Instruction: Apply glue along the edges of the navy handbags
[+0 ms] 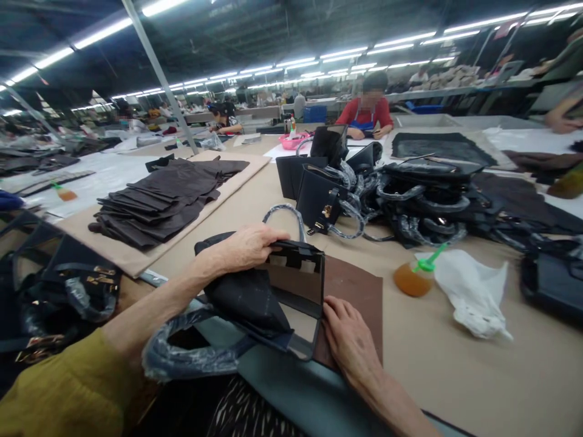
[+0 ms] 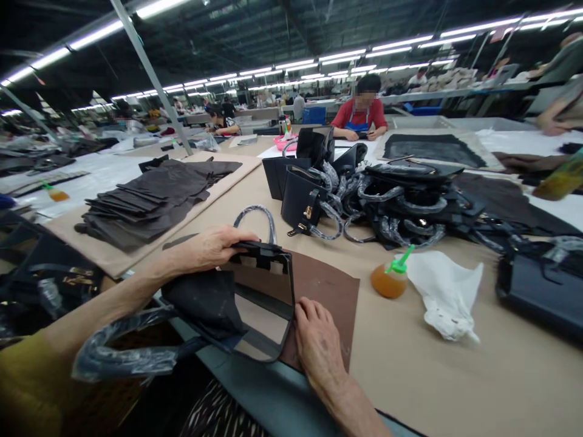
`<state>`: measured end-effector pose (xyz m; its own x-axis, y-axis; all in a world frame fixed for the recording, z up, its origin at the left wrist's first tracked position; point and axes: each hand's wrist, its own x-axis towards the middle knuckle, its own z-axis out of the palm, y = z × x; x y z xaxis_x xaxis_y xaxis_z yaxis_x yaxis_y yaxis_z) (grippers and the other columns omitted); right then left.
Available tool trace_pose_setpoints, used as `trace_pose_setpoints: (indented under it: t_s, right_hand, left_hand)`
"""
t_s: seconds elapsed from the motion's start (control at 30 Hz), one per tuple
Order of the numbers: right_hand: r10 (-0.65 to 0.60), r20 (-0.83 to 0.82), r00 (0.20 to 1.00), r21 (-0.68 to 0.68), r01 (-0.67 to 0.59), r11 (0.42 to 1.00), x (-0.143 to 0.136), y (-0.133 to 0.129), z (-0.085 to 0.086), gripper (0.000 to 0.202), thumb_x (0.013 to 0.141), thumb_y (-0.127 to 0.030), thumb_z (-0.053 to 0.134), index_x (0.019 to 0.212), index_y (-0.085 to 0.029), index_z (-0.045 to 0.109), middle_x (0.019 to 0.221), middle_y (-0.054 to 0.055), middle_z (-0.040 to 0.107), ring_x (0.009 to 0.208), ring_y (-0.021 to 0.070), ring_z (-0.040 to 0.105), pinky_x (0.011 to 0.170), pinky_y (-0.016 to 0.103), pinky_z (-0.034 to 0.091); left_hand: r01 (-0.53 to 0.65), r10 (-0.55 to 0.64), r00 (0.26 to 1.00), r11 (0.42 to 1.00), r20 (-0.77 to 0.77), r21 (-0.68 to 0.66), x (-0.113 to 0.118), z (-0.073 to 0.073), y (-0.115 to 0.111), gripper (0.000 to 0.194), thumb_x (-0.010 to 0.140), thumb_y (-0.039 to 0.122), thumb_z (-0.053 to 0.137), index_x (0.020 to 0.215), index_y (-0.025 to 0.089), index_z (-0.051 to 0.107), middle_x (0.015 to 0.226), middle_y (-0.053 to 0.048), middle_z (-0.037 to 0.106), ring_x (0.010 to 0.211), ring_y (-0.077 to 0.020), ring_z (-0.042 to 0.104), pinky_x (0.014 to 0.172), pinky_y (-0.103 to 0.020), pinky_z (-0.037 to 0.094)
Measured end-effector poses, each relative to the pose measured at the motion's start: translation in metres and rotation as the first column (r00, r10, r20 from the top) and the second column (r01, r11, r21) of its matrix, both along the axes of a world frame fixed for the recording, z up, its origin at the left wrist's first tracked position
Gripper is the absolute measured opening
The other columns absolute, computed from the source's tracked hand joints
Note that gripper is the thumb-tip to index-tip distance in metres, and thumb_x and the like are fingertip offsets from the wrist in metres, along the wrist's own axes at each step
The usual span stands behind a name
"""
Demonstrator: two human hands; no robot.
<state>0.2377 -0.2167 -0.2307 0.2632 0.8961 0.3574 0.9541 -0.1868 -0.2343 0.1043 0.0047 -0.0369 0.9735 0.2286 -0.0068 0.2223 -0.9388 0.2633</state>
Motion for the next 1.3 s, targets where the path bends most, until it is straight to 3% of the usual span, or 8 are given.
trace_pose_setpoints:
  t_s: [0.17, 0.27, 0.43, 0.67, 1.0, 1.17, 1.3]
  right_hand:
    - [0.021, -0.018, 1.0, -0.037, -0.022, 0.999, -0.004, 0.028, 0.006, 0.035, 0.088, -0.008, 0.047, 0.122, -0.012, 0.054, 0.128, 0.013, 0.057, 0.116, 0.0276, 0.051, 0.1, 0.045, 0.051]
    - [0.102, -0.028, 0.994, -0.05, -0.103, 0.993, -0.008, 0.047, 0.009, 0.031, 0.087, -0.013, 0.054, 0.118, -0.016, 0.057, 0.123, 0.011, 0.059, 0.113, 0.0274, 0.052, 0.097, 0.043, 0.052]
    - [0.169, 0.034, 0.985, 0.002, -0.169, 0.986, -0.015, 0.063, -0.002, 0.015, 0.088, -0.028, 0.057, 0.094, -0.016, 0.064, 0.102, 0.014, 0.062, 0.103, 0.0341, 0.052, 0.087, 0.05, 0.054]
    - [0.2, 0.158, 0.967, 0.067, -0.213, 0.975, -0.012, 0.058, -0.017, 0.021, 0.086, -0.026, 0.055, 0.102, -0.014, 0.062, 0.098, 0.016, 0.064, 0.101, 0.0363, 0.052, 0.08, 0.05, 0.055]
    - [0.22, 0.154, 0.963, 0.109, -0.238, 0.965, -0.019, 0.043, -0.022, 0.021, 0.082, -0.019, 0.058, 0.102, -0.015, 0.063, 0.098, 0.014, 0.067, 0.099, 0.0355, 0.051, 0.078, 0.048, 0.053]
    - [0.269, 0.092, 0.959, 0.171, -0.282, 0.944, -0.019, 0.035, -0.025, 0.017, 0.083, -0.015, 0.051, 0.091, -0.015, 0.066, 0.096, 0.013, 0.069, 0.097, 0.0331, 0.054, 0.079, 0.048, 0.052]
    - [0.279, 0.03, 0.96, 0.215, -0.278, 0.936, -0.019, 0.035, -0.025, 0.025, 0.087, -0.017, 0.042, 0.086, -0.012, 0.067, 0.091, 0.018, 0.069, 0.094, 0.0321, 0.058, 0.08, 0.05, 0.053]
  left_hand:
    - [-0.087, 0.098, 0.983, 0.993, 0.157, -0.075, -0.022, 0.04, 0.02, 0.03, 0.087, 0.023, 0.049, 0.109, 0.015, 0.067, 0.092, -0.002, 0.065, 0.081, -0.0152, 0.057, 0.074, -0.022, 0.039]
    - [-0.061, 0.091, 0.966, 0.99, 0.244, -0.126, -0.03, 0.054, 0.036, 0.025, 0.085, 0.023, 0.052, 0.099, 0.011, 0.068, 0.084, -0.001, 0.062, 0.077, -0.0143, 0.054, 0.072, -0.022, 0.039]
    - [-0.012, 0.038, 0.955, 0.996, 0.294, -0.09, -0.03, 0.04, 0.055, 0.024, 0.08, 0.013, 0.051, 0.097, 0.008, 0.068, 0.083, -0.003, 0.06, 0.079, -0.015, 0.052, 0.075, -0.024, 0.039]
    - [0.071, -0.038, 0.954, 0.992, 0.296, -0.104, -0.02, 0.023, 0.055, 0.018, 0.081, 0.005, 0.05, 0.091, 0.008, 0.064, 0.082, -0.003, 0.059, 0.079, -0.0144, 0.052, 0.076, -0.025, 0.038]
    - [0.073, -0.063, 0.967, 0.997, 0.247, -0.031, -0.024, 0.03, 0.039, 0.026, 0.081, 0.007, 0.052, 0.102, 0.01, 0.067, 0.091, -0.004, 0.064, 0.085, -0.0163, 0.055, 0.079, -0.025, 0.039]
    - [0.045, -0.051, 0.981, 0.998, 0.188, 0.036, -0.021, 0.034, 0.024, 0.024, 0.082, 0.006, 0.054, 0.102, 0.011, 0.067, 0.092, -0.005, 0.064, 0.086, -0.0176, 0.055, 0.078, -0.026, 0.039]
    - [0.088, -0.083, 0.982, 0.996, 0.168, -0.023, -0.014, 0.029, 0.019, 0.025, 0.08, 0.003, 0.053, 0.099, 0.008, 0.067, 0.086, -0.004, 0.062, 0.08, -0.0159, 0.053, 0.074, -0.025, 0.038]
